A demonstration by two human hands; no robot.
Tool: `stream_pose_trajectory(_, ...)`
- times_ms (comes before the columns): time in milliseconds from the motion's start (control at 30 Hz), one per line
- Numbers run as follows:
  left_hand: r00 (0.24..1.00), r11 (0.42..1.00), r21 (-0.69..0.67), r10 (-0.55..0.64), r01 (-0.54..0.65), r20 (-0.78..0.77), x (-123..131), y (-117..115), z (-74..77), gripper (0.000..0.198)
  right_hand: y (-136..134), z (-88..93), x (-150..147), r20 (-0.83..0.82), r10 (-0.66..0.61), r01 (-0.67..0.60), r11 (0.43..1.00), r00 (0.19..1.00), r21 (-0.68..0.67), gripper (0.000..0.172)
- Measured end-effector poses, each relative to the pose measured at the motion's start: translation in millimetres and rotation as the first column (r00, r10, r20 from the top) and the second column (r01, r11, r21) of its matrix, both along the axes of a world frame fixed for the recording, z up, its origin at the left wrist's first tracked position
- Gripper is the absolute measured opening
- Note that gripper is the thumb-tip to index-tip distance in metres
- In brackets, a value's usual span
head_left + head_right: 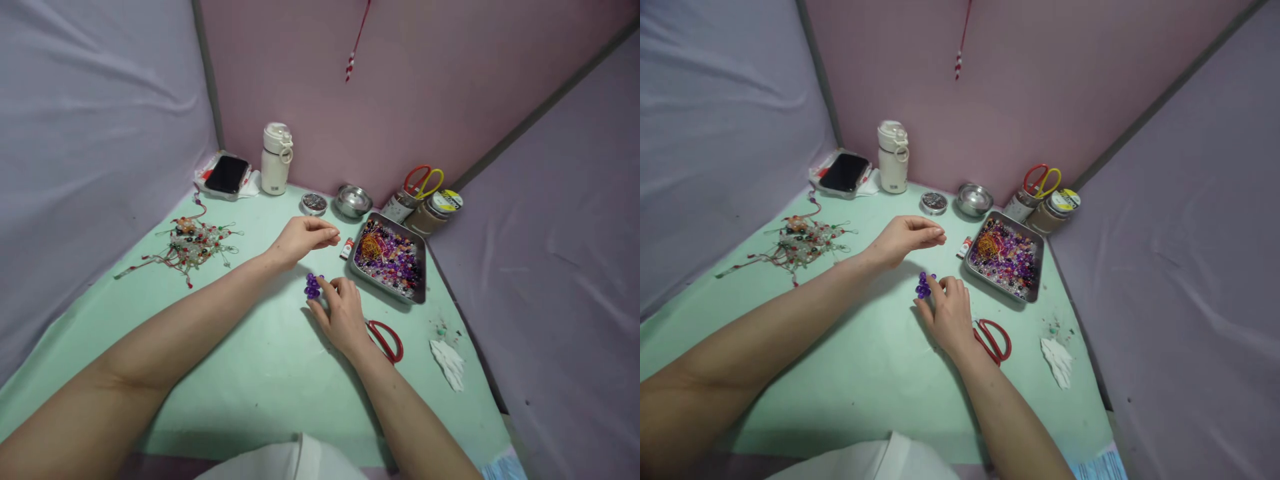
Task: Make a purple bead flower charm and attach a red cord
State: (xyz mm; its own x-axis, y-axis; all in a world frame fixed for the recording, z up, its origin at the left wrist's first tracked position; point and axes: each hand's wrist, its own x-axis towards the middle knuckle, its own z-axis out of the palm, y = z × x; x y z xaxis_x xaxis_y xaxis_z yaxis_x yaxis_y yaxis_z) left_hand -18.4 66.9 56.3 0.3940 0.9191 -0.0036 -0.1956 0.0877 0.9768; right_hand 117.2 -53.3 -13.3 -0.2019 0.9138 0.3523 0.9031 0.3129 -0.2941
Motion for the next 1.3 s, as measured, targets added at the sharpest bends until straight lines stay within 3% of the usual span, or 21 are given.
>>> stream_pose_trajectory(100,1.000,1.000,-0.004,0.006,-0.006,0.006,0,-1,0.8,0.024,-4,12.1,3,-0.108,0.008,0.002,0.995,0.994,0.096,0.028)
stream_pose_trajectory(233,1.000,0.999,-0.034,0.013,-0.012,0.026,2,-3,2.5,0.027,2,56.6,14,-0.278,0.066,-0.031,0.991,0.958,0.127,0.017)
stream_pose_trajectory(333,1.000,0.999,-0.039,0.019,-0.018,0.024,3,-5,4.1,0.026,25,95.4,27,-0.398,0.020,0.006,0.998,0.917,0.065,0.016)
stream_pose_trajectory(433,1.000,0.999,-0.040,0.019,-0.018,0.011,3,-5,3.8,0.025,57,114.3,37,-0.465,-0.072,0.029,0.995,0.882,-0.099,0.023)
stream_pose_trajectory(567,0.999,1.000,0.001,-0.007,0.007,-0.031,1,-4,1.5,0.027,89,104.6,35,-0.617,-0.064,-0.129,0.956,0.785,-0.264,0.034)
stream_pose_trajectory(733,0.999,0.999,0.012,-0.040,0.040,-0.036,1,-6,1.3,0.030,97,90.6,24,-0.739,-0.044,-0.178,0.959,0.672,-0.219,0.022)
stream_pose_trajectory(933,1.000,0.999,-0.036,-0.007,0.007,-0.001,5,-10,6.0,0.026,94,95.5,22,-0.724,0.006,-0.121,0.987,0.690,-0.107,0.014)
stream_pose_trajectory(1300,0.990,0.995,-0.074,0.082,-0.074,0.114,11,-14,4.8,0.023,95,93.2,20,-0.739,-0.021,-0.066,0.994,0.674,-0.089,0.016)
